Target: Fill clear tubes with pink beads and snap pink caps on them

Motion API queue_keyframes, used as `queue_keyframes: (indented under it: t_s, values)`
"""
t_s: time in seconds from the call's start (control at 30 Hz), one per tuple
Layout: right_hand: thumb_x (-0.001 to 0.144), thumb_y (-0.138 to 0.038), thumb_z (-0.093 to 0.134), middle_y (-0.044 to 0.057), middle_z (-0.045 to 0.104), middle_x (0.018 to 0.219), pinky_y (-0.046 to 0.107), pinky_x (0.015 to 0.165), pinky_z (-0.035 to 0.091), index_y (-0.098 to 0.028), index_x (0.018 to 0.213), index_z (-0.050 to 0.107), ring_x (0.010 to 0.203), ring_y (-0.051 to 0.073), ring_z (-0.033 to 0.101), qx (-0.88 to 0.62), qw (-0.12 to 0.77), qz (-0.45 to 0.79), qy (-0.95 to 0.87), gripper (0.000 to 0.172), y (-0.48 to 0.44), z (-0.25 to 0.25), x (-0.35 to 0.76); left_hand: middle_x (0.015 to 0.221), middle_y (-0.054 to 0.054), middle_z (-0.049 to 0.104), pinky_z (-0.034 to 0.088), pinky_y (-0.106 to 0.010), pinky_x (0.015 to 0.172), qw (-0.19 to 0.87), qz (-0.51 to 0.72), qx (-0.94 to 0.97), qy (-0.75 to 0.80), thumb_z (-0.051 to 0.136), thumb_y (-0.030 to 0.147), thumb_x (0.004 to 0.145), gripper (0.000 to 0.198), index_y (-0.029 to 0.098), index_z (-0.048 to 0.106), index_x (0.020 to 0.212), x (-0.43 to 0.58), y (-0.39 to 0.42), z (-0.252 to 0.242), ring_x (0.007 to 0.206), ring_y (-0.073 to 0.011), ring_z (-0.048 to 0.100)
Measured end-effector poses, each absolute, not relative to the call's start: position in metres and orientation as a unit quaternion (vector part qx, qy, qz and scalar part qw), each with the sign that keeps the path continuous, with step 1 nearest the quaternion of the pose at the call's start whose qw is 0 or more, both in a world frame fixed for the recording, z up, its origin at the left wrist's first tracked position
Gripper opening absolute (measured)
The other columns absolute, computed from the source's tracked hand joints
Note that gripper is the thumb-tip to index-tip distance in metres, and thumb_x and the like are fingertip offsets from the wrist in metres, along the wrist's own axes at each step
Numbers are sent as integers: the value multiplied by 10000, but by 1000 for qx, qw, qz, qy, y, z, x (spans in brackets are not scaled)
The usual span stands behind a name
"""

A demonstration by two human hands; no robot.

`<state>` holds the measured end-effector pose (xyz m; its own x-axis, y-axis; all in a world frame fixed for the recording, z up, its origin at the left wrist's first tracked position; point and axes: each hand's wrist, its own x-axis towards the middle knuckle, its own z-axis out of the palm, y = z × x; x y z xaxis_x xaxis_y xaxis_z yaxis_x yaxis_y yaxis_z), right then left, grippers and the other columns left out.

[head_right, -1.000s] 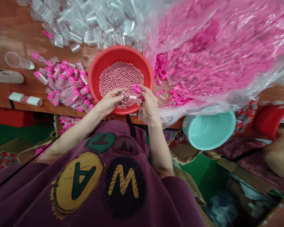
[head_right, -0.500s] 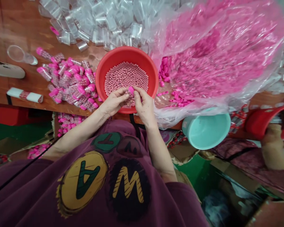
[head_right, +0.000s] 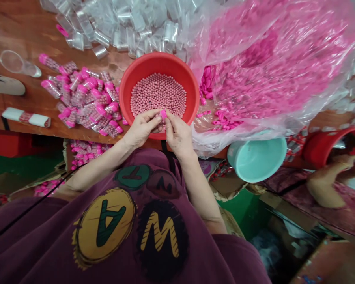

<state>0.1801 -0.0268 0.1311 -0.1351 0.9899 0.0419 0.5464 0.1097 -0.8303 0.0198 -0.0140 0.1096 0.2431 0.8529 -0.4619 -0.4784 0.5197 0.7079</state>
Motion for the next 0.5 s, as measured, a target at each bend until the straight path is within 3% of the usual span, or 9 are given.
queue_keyframes:
  t_s: [0.13,0.23,0.37,0.5]
  values:
    - [1099,-541,557,40,824,1319,488,1154,625,-338,1319,804,1233,267,783,-570,321,371,-659,388,-29,131,183,897,-10,719,555,-244,718,726,444,262,456,891,297,888,246,194,804,1094,19,-14,112,766,-125,656]
    - [1071,-642,579,41,837,1195,486,1108,634,-350,1237,829,1176,274,787,-574,326,391,-642,419,-26,132,187,822,-4,690,510,-248,638,761,410,249,437,911,399,876,320,200,801,1100,12,-12,110,669,-112,618]
    - [1058,-836,362,33,755,910,415,881,663,-320,1273,791,869,218,751,-604,407,443,-522,705,-13,120,179,737,6,661,443,-244,573,799,358,279,394,946,514,814,441,184,810,1073,4,-13,107,594,-99,570]
    - [946,-994,185,47,730,922,358,659,628,-297,1360,701,751,201,694,-565,405,611,-379,961,0,106,158,728,9,634,442,-254,583,811,342,312,357,922,470,844,384,169,791,1041,4,-16,114,603,-100,551]
